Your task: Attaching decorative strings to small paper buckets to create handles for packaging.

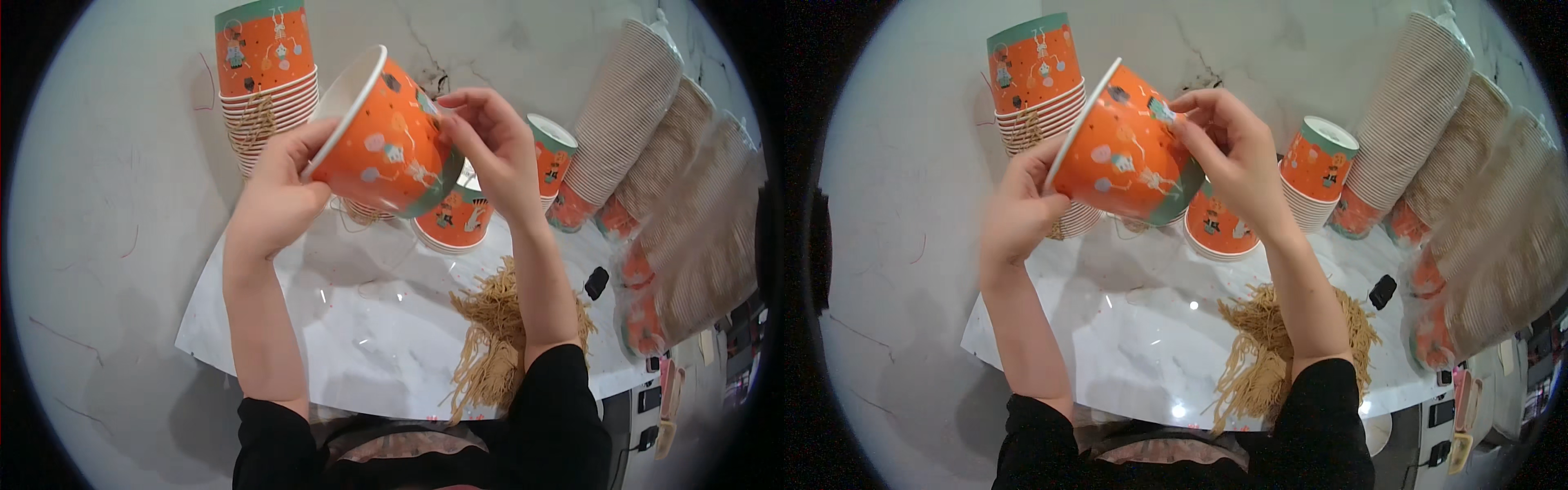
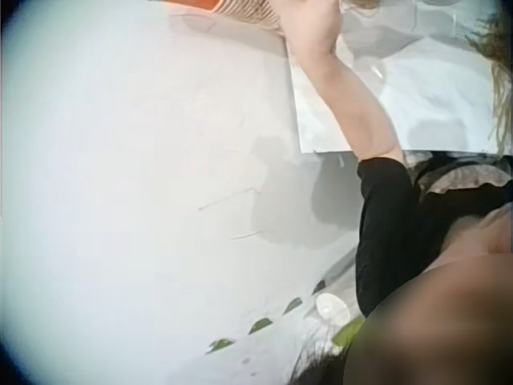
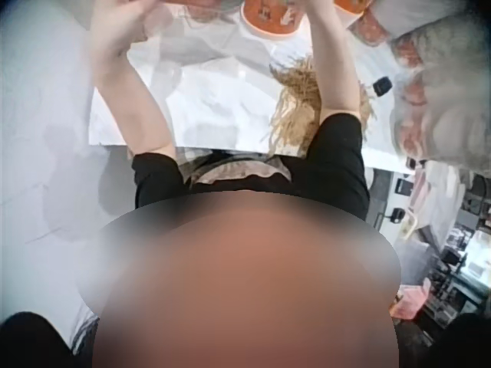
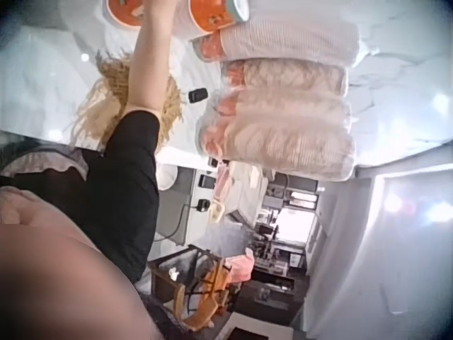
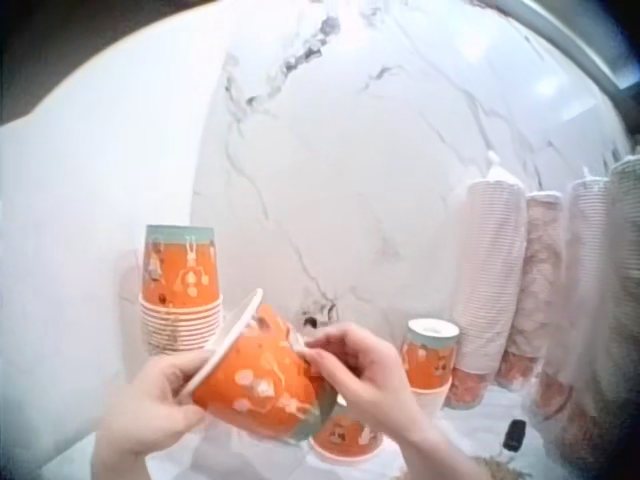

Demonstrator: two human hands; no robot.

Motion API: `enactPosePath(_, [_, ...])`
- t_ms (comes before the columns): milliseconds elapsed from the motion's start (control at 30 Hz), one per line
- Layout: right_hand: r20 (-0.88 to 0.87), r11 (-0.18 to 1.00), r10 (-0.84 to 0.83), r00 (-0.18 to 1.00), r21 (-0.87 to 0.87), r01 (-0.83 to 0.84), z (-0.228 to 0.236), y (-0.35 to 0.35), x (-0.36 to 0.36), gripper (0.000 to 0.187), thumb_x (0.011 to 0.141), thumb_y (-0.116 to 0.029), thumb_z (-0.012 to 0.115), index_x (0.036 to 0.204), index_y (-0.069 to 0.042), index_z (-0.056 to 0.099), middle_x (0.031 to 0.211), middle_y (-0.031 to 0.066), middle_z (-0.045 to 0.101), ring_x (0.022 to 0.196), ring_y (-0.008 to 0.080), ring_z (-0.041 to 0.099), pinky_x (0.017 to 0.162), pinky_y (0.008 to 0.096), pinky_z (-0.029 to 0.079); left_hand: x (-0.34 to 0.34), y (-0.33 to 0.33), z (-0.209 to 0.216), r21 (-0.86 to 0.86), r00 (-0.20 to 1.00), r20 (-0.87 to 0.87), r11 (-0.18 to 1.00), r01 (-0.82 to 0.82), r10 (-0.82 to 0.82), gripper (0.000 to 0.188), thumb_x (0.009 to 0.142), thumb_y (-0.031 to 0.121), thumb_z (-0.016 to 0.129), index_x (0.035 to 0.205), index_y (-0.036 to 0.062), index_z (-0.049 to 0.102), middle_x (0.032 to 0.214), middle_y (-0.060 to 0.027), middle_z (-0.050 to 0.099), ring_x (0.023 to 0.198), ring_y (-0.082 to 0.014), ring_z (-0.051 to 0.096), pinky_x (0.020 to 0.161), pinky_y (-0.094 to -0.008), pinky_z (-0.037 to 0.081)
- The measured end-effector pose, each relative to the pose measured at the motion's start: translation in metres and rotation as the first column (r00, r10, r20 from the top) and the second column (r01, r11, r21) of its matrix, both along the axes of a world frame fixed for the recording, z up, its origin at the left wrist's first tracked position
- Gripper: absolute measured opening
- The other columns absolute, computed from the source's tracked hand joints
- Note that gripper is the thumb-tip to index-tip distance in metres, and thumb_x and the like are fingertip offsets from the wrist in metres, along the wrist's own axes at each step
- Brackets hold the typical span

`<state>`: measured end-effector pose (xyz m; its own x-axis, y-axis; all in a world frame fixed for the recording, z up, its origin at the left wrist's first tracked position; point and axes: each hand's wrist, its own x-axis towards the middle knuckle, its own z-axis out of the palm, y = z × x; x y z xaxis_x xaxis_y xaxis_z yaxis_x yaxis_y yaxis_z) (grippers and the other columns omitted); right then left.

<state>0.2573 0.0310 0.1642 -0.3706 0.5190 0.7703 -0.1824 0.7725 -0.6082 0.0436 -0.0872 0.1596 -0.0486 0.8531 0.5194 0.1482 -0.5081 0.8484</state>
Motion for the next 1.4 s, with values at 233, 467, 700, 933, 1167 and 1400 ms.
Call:
enactPosePath(233, [-0.037,0.947,0.272,0.962,-0.169,-0.274,-0.01,-0.011,-0.001,0.026,0.099,-0.001,0.057,0.125,0.0,0.054,0.09,0.0014,0.062,0.08,0.0064,0.062,0.071,0.021,0.05,0.022,0.021,-0.011,-0.18,0.928,-0.201,0.943,0.281,-0.315,0.066,0.072,-0.014,0.049,0.137,-0.0046,0.054,0.135,-0.0075,0.055,0.125,-0.0164,0.053,0.107,-0.0315,0.042])
enactPosePath(467, [-0.125,0.896,0.423,0.897,-0.086,-0.435,-0.013,-0.012,0.002,0.024,0.099,-0.003,0.059,0.123,0.0,0.053,0.091,0.0012,0.062,0.081,0.0058,0.061,0.074,0.0209,0.049,0.049,0.031,-0.021,-0.163,0.91,0.257,0.914,0.372,-0.325,0.049,0.093,-0.001,0.065,0.138,-0.0014,0.046,0.124,-0.0113,0.061,0.106,-0.0132,0.065,0.092,-0.0274,0.054])
enactPosePath(700, [-0.153,0.87,0.444,0.883,-0.16,-0.466,-0.004,-0.003,0.018,0.019,0.096,-0.005,0.067,0.1,-0.005,0.048,0.087,0.0006,0.061,0.08,0.0069,0.062,0.07,0.0214,0.052,0.066,0.019,-0.008,0.155,0.982,0.088,0.976,0.153,-0.168,0.037,0.096,-0.003,0.063,0.132,-0.0024,0.056,0.123,-0.0143,0.064,0.104,-0.0155,0.067,0.092,-0.0291,0.057])
enactPosePath(933, [-0.112,0.855,0.461,0.88,-0.211,-0.474,-0.008,-0.004,0.007,0.021,0.096,-0.008,0.068,0.096,-0.005,0.047,0.086,0.0005,0.061,0.078,0.0061,0.062,0.068,0.021,0.051,0.057,0.03,-0.018,0.233,0.987,0.104,0.967,0.099,-0.126,0.024,0.1,0.012,0.064,0.119,-0.0038,0.062,0.11,-0.0103,0.069,0.096,-0.0124,0.068,0.087,-0.0251,0.055])
enactPosePath(1167, [-0.16,0.834,0.463,0.872,-0.256,-0.489,-0.009,-0.005,0.01,0.018,0.096,-0.01,0.068,0.096,-0.005,0.05,0.085,-0.0003,0.062,0.076,0.0051,0.06,0.064,0.0193,0.048,0.064,0.029,-0.019,0.192,0.99,0.129,0.981,0.031,-0.056,0.013,0.099,0.006,0.064,0.107,-0.0041,0.066,0.092,-0.008,0.072,0.086,-0.012,0.069,0.079,-0.0249,0.056])
enactPosePath(1400, [-0.094,0.835,0.48,0.872,-0.255,-0.487,-0.009,-0.002,0.012,0.015,0.097,-0.011,0.067,0.097,-0.004,0.054,0.085,-0.0009,0.061,0.076,0.0047,0.059,0.068,0.0198,0.049,0.059,0.034,-0.02,0.22,0.997,0.074,0.975,0.02,-0.037,0.015,0.102,0.008,0.061,0.106,-0.0048,0.066,0.095,-0.0076,0.072,0.088,-0.0097,0.067,0.081,-0.0236,0.054])
